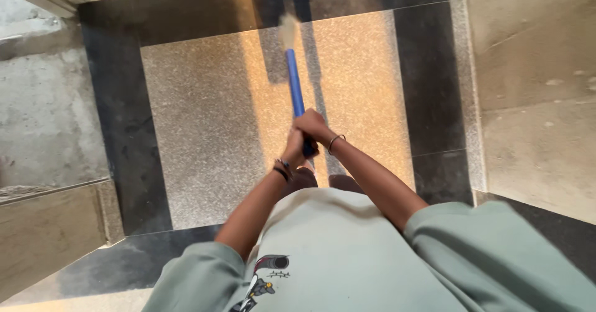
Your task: The person sweeps a concrete floor with a broom, moving dust across various areas of the room and towards a balcony edge.
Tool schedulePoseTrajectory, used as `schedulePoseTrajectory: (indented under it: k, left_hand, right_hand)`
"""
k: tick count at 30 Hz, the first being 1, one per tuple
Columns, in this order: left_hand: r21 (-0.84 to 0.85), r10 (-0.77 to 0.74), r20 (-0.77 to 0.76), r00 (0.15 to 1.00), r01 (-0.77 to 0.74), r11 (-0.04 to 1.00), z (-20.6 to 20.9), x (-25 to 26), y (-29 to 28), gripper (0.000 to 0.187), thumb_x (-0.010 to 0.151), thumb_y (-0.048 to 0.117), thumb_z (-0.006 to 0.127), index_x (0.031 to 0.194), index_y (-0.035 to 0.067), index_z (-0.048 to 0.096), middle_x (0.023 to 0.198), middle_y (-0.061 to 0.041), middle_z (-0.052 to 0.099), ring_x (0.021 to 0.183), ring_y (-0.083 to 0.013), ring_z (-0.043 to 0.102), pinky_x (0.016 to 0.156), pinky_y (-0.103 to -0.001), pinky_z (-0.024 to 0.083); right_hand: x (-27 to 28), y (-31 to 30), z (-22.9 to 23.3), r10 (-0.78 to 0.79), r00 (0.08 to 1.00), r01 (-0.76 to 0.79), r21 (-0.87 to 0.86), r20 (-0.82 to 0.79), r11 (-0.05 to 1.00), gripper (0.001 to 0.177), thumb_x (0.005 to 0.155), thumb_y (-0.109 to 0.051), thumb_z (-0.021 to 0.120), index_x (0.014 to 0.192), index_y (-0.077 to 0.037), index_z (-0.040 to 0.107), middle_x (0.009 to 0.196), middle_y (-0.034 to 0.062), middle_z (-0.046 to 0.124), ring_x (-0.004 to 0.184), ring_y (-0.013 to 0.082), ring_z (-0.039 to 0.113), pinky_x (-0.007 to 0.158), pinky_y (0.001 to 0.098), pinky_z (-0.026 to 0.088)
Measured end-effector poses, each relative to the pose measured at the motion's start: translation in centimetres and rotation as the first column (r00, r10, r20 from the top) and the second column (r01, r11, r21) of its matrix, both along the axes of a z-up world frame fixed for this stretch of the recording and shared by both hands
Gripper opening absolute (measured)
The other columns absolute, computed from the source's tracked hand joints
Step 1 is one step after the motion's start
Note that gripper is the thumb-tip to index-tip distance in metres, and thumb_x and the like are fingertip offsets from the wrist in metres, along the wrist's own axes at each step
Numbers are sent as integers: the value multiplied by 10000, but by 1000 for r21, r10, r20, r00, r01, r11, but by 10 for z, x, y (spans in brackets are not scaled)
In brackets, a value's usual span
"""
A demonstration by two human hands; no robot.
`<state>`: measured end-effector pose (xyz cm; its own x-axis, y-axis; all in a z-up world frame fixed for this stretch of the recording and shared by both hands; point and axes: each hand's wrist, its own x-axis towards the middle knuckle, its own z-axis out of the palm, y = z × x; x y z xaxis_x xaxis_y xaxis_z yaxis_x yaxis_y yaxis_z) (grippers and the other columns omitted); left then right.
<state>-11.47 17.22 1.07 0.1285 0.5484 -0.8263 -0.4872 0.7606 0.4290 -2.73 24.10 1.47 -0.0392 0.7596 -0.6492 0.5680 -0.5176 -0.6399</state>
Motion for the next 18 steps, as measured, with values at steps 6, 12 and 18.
schedulePoseTrajectory:
  k: [6, 12, 18]
  left_hand:
    - [-226, 351, 60, 935, -329, 917, -15, 1, -38, 323, 1039, 297, 510, 790, 91, 528, 624, -67, 555, 504, -191, 545, 435, -352, 469]
    - [-466, 400, 17, 916, -347, 814, -31, -15, -8, 346, 1058, 341, 439, 902, 63, 573, 700, -92, 618, 615, -226, 609, 560, -375, 564]
    - [-186, -244, 164, 956, 272, 944, -54, -41, 37, 277, 947, 172, 367, 899, 10, 586, 703, -156, 614, 569, -257, 629, 452, -392, 543]
  right_hand:
    - [-30, -18, -9, 394, 913, -393, 29, -109, 919, 308, 600, -166, 805, 790, 70, 757, 735, 245, 733, 608, 272, 708, 567, 359, 548]
    - [-44, 0, -45, 747, 650, -739, 112, -138, 664, 184, 635, -138, 773, 747, 7, 756, 710, 239, 656, 588, 198, 586, 553, 365, 542]
    - [-29, 19, -33, -138, 926, 31, -293, -351, 955, 182, 696, -74, 751, 763, 90, 712, 708, 139, 726, 603, 197, 695, 546, 353, 589]
